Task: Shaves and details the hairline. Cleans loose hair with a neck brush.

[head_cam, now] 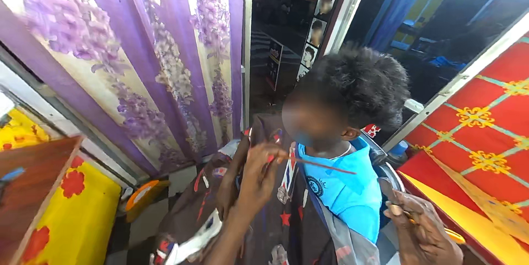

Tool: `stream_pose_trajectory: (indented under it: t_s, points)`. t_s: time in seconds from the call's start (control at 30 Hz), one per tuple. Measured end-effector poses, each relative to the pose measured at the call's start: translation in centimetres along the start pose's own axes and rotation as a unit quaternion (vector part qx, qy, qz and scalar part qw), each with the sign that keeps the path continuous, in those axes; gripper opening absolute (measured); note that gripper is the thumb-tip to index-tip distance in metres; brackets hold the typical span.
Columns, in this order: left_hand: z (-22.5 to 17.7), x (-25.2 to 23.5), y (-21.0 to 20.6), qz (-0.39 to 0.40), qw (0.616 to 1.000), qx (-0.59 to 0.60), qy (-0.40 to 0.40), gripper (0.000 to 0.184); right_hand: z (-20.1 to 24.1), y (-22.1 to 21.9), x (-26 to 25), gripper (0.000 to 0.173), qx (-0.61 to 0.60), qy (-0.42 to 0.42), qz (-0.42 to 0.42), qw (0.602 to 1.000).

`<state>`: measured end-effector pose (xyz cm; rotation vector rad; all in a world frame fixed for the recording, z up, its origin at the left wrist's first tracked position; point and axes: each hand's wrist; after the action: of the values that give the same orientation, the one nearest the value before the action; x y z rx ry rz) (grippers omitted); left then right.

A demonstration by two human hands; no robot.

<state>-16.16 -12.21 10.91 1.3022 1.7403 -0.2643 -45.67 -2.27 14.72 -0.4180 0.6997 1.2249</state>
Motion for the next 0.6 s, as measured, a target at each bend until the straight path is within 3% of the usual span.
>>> stream_pose_trajectory:
  t_s: [0.17,0.23,0.3,0.4,0.47,0.57,0.6]
  points:
    - [0.1,7.9,1.8,-0.066,0.980,0.053,0.182,0.025,0.7,1.3,0.2,0.024,0.022,-0.055,-0.006,0.998]
    - [1.2,9.4,3.2,-0.077,0.971,0.064,0.218,0.025,1.2,1.4,0.6,0.022,0.004,-0.083,0.035,0.996]
    - [2.0,10.2,4.8,-0.084,0.966,0.066,0.237,0.030,2.2,0.8,0.8,0.022,-0.020,-0.126,0.128,0.984]
    - [2.2,11.9,6.9,-0.080,0.960,0.038,0.266,0.030,3.7,-1.8,0.6,0.025,-0.050,-0.192,0.341,0.919]
    - [0.9,13.6,8.0,-0.091,0.952,0.017,0.290,0.030,4.6,-3.6,0.5,0.023,-0.157,-0.194,0.416,0.875]
    - [-3.1,17.6,9.5,-0.116,0.930,-0.019,0.348,0.030,5.6,-4.9,-1.2,0.018,-0.495,-0.199,0.319,0.783]
    - [-5.0,19.1,9.8,-0.131,0.920,-0.027,0.368,0.031,5.4,-5.4,-2.3,0.019,-0.554,-0.201,0.294,0.752]
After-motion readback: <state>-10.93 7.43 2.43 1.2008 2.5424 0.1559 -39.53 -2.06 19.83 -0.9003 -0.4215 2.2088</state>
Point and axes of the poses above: each hand's wrist, its own x-axis away from the middle knuckle, its own y-axis out of the back of the hand, z = x × y, and after that the axes turned 14 degrees about -x, right-handed
